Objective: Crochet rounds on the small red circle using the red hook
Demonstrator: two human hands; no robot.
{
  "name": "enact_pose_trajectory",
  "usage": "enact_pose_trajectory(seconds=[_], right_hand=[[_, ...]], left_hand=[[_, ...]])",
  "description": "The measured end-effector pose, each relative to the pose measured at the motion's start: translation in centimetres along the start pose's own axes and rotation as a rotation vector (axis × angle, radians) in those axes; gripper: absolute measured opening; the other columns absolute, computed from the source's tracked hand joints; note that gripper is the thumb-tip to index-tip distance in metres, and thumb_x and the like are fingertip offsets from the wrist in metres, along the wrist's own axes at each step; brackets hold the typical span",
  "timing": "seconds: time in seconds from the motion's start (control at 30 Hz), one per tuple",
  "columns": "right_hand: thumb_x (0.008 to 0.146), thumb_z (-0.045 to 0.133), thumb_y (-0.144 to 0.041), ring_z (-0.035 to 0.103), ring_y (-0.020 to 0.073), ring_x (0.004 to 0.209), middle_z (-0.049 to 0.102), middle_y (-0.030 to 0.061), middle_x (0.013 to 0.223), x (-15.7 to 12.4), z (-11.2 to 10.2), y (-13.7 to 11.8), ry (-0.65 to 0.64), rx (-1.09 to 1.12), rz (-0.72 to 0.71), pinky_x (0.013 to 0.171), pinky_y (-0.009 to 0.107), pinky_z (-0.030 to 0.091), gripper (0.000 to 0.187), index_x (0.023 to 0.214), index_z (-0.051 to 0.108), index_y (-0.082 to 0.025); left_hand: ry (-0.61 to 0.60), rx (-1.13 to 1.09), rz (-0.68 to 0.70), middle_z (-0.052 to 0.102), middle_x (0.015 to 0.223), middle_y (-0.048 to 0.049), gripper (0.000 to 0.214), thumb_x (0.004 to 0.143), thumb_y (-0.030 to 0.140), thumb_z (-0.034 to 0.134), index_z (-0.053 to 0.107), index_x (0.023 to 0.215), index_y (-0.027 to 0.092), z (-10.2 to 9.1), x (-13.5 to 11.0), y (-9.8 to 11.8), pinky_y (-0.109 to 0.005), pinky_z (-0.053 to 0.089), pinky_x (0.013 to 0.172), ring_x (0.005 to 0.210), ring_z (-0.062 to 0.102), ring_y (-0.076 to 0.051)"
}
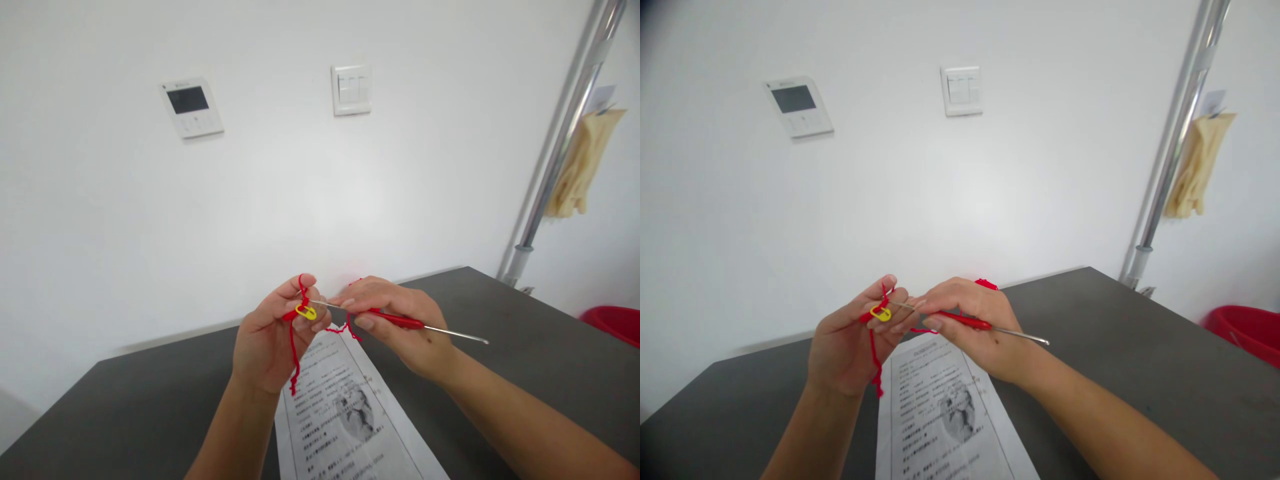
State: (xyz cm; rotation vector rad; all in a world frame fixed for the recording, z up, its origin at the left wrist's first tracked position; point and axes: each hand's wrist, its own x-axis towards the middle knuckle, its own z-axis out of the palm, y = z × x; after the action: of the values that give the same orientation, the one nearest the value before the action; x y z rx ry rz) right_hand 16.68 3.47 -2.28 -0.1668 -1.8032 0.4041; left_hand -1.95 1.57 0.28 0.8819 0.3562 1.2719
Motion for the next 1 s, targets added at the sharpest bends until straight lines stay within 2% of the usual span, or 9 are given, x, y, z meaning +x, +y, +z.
enact_pose_trajectory(seconds=[0.23, 0.3, 0.4, 0.6, 0.8, 1.0], right_hand=[[0.098, 0.061, -0.020, 0.074, 0.0193, 0.098, 0.079, 0.0087, 0.100, 0.2, -0.6, -0.3, -0.085, -0.016, -0.060, 0.085, 0.037, 0.062, 0.014, 0.108, 0.071, -0.022], [0.097, 0.062, -0.020, 0.074, 0.0192, 0.096, 0.079, 0.0079, 0.099, 0.2, -0.8, -0.2, -0.079, 0.040, -0.034, 0.084, 0.037, 0.062, 0.014, 0.107, 0.072, -0.023], [0.096, 0.064, -0.022, 0.074, 0.0190, 0.091, 0.079, 0.0073, 0.097, 0.1, -1.0, -0.1, -0.049, 0.147, 0.042, 0.081, 0.036, 0.062, 0.013, 0.105, 0.074, -0.023], [0.095, 0.067, -0.021, 0.075, 0.0204, 0.091, 0.079, 0.0081, 0.095, 0.1, -0.8, -0.2, -0.043, 0.221, 0.024, 0.081, 0.036, 0.061, 0.014, 0.105, 0.076, -0.022], [0.095, 0.067, -0.024, 0.075, 0.0196, 0.090, 0.080, 0.0064, 0.097, -0.1, -0.1, -0.6, 0.045, 0.254, 0.103, 0.079, 0.034, 0.062, 0.013, 0.103, 0.078, -0.025], [0.095, 0.067, -0.023, 0.076, 0.0213, 0.090, 0.081, 0.0068, 0.095, 0.1, -0.8, -0.8, -0.042, 0.250, 0.099, 0.079, 0.037, 0.062, 0.015, 0.104, 0.078, -0.026]], left_hand=[[-0.006, 0.006, -0.040, 0.043, 0.052, 0.0020, 0.017, 0.069, 0.012, 0.062, 0.076, 0.080, 0.011, 0.0, -0.3, 0.2, -0.023, 0.042, 0.055, 0.051, 0.045, -0.011], [-0.026, 0.019, -0.054, 0.043, 0.052, 0.0021, 0.017, 0.069, 0.012, 0.063, 0.076, 0.079, 0.011, -0.1, -0.3, 0.3, -0.022, 0.041, 0.054, 0.051, 0.046, -0.010], [-0.055, 0.051, -0.075, 0.044, 0.053, 0.0022, 0.015, 0.067, 0.012, 0.063, 0.076, 0.076, 0.010, -0.2, -0.3, 0.3, -0.021, 0.037, 0.051, 0.048, 0.039, -0.008], [-0.095, 0.123, -0.131, 0.039, 0.049, 0.0038, 0.013, 0.066, 0.015, 0.066, 0.075, 0.073, 0.010, -0.2, -0.3, 0.6, -0.022, 0.033, 0.050, 0.047, 0.032, -0.008], [-0.115, 0.138, -0.131, 0.049, 0.050, 0.0012, 0.015, 0.063, 0.014, 0.067, 0.076, 0.074, 0.009, -0.5, -0.2, 0.9, -0.023, 0.036, 0.049, 0.046, 0.041, -0.009], [-0.069, 0.205, -0.124, 0.053, 0.049, -0.0001, 0.015, 0.058, 0.017, 0.070, 0.077, 0.070, 0.010, -0.7, -0.4, 1.4, -0.023, 0.033, 0.047, 0.044, 0.042, -0.009]])
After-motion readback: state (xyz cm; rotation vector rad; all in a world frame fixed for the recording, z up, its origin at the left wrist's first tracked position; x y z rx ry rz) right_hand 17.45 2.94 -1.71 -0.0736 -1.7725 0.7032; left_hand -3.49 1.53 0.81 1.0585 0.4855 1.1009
